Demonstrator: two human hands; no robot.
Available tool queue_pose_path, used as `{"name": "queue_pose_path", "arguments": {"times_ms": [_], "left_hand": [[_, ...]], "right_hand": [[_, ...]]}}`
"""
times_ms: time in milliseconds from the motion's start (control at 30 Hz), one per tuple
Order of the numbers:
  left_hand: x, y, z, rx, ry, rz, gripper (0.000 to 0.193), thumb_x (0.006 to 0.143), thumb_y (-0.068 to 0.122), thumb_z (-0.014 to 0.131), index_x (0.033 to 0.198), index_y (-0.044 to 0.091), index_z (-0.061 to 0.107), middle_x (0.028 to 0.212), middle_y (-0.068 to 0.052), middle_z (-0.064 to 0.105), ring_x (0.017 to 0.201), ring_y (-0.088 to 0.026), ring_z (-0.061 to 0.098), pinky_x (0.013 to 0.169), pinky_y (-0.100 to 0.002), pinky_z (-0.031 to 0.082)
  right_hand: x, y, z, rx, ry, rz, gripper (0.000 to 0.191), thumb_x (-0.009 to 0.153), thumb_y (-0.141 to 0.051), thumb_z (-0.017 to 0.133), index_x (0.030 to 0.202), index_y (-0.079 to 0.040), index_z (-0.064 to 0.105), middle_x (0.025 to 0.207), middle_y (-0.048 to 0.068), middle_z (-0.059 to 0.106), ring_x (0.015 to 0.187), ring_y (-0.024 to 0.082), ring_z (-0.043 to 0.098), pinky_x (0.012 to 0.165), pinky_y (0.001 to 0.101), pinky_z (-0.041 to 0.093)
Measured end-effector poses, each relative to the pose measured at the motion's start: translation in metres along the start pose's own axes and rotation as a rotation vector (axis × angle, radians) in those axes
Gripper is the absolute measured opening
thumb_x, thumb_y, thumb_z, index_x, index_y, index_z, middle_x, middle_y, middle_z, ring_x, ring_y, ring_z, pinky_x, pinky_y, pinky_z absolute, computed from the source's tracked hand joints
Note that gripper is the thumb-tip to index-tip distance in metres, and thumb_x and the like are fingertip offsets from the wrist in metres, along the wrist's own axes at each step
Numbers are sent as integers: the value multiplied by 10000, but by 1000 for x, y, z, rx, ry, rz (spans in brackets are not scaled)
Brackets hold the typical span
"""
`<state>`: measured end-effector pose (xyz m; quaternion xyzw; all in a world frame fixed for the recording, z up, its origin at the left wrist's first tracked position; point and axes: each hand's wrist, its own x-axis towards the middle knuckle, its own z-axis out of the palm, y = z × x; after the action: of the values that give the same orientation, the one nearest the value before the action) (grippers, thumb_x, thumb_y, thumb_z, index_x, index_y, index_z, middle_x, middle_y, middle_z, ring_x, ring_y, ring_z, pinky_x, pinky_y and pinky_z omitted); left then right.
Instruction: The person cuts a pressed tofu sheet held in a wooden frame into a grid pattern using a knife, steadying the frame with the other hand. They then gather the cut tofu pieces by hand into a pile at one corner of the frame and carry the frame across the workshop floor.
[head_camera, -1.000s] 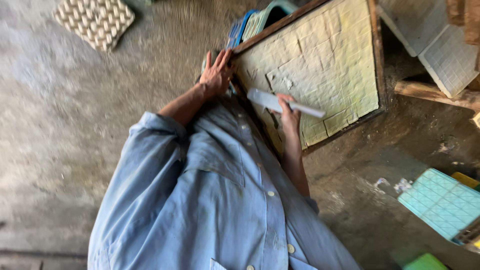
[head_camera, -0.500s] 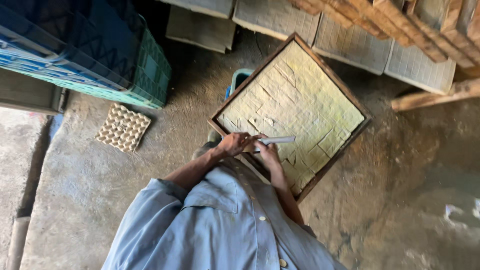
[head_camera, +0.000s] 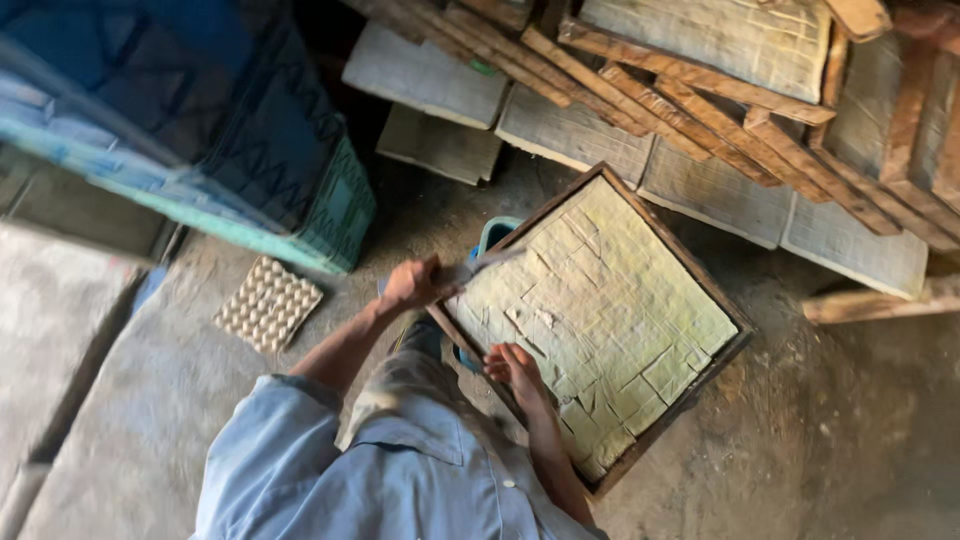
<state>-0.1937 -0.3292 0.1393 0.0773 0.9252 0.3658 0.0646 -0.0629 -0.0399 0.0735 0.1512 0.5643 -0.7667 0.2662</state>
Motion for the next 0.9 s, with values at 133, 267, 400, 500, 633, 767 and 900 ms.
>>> {"name": "queue_pose_path", "arguments": {"times_ms": [133, 267, 400, 500, 633, 767, 900], "left_hand": [[181, -21, -65, 169, 336, 443, 474, 747, 487, 842, 931, 106, 628, 833, -123, 700, 787, -345, 690, 668, -465, 558], [384, -26, -142, 291, 499, 539, 556, 801, 549, 847, 1021, 82, 641, 964, -143, 678, 816, -411, 646, 618, -534, 506], [544, -29, -196, 498, 463, 564, 488, 827, 542, 875, 1031, 143, 683, 1102, -126, 666, 980, -363, 648, 748, -533, 533], [624, -23, -209, 622, 413, 582, 423, 879, 539, 757, 974, 135, 678, 976, -100, 702, 973, -331, 665, 886, -527, 548], [686, -14, -209, 920, 306, 501, 721, 921, 705, 576, 1034, 6, 708, 1074, -245, 730, 990, -435, 669, 957, -606, 456], [700, -9, -201, 728, 355, 582, 887, 1008, 730, 566, 1341, -91, 607, 1380, -383, 584, 1280, -588, 499, 1031, -764, 245], [692, -13, -188, 638, 357, 426, 895, 1017, 648, 594, 1465, -122, 507, 1496, -443, 407, 1366, -632, 337, 1030, -813, 110]], "right_hand": [[23, -35, -16, 78, 252, 22, 344, 1014, -394, 601, 1091, -66, 672, 890, 67, 707, 733, 152, 672, 646, 296, 520], [71, -78, -9, 128, 561, 35, 366, 971, -419, 632, 1063, -68, 685, 887, 86, 728, 740, 178, 701, 672, 318, 568], [113, -92, 20, 195, 675, 38, 362, 966, -418, 641, 1064, -74, 695, 923, 91, 751, 770, 191, 723, 676, 333, 578], [118, -82, 46, 286, 750, 24, 339, 953, -400, 652, 1069, -84, 692, 924, 99, 749, 777, 199, 726, 685, 349, 596], [100, -65, 61, 294, 897, 108, 353, 944, -401, 665, 1041, -63, 699, 897, 86, 772, 749, 196, 745, 678, 341, 614], [78, -50, 56, 382, 1041, 66, 376, 956, -391, 672, 995, -19, 711, 833, 98, 754, 713, 191, 734, 628, 340, 605], [53, -25, 58, 284, 1191, 150, 344, 951, -410, 646, 1037, -83, 712, 845, 31, 727, 720, 144, 695, 617, 337, 584]]}}
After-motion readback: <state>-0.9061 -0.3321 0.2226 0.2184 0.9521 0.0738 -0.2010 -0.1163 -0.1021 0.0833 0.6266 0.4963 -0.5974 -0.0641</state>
